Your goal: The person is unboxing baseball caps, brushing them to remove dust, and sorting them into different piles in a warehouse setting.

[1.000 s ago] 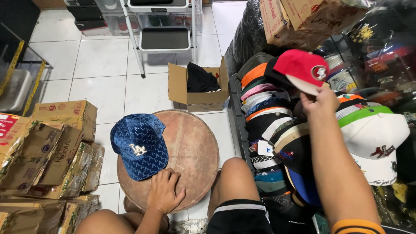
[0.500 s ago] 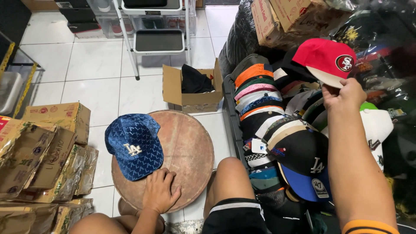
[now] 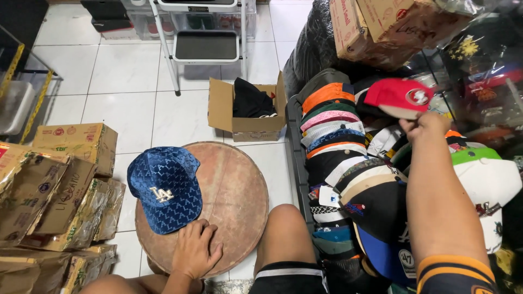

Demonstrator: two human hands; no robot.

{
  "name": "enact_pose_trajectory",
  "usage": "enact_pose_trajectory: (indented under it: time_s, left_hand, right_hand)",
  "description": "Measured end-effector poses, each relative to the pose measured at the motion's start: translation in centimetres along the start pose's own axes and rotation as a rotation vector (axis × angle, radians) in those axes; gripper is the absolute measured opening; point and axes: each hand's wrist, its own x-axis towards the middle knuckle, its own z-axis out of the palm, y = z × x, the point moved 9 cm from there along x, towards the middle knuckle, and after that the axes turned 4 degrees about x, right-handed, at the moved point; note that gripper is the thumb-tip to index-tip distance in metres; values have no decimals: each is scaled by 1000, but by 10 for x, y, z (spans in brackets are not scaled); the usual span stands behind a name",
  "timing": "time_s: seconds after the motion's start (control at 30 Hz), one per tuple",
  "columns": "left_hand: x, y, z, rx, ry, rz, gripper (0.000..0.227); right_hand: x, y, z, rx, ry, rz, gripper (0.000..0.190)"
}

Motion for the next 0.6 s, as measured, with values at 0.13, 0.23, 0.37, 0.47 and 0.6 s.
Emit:
enact_pose_trajectory:
  time_s: [0.13, 0.23, 0.37, 0.47, 0.6]
  left_hand:
    - [3, 2, -4, 7, -9, 2, 46]
    - [3, 2, -1, -8, -27, 10, 46]
    - [1, -1, 3, 5, -45, -9, 47]
    - [0, -2, 3, 9, -45, -15, 47]
    - [1, 0, 1, 12, -27, -2, 47]
  right_hand:
    - [-22, 11, 4, -205, 10, -11, 23]
    - [-72, -3, 12, -176, 93, -96, 36]
    - [-154, -43, 64, -817, -162, -863, 47]
    - [-223, 4, 112, -1360, -661, -894, 24]
    - [-244, 87, 101, -1944, -1002, -620, 30]
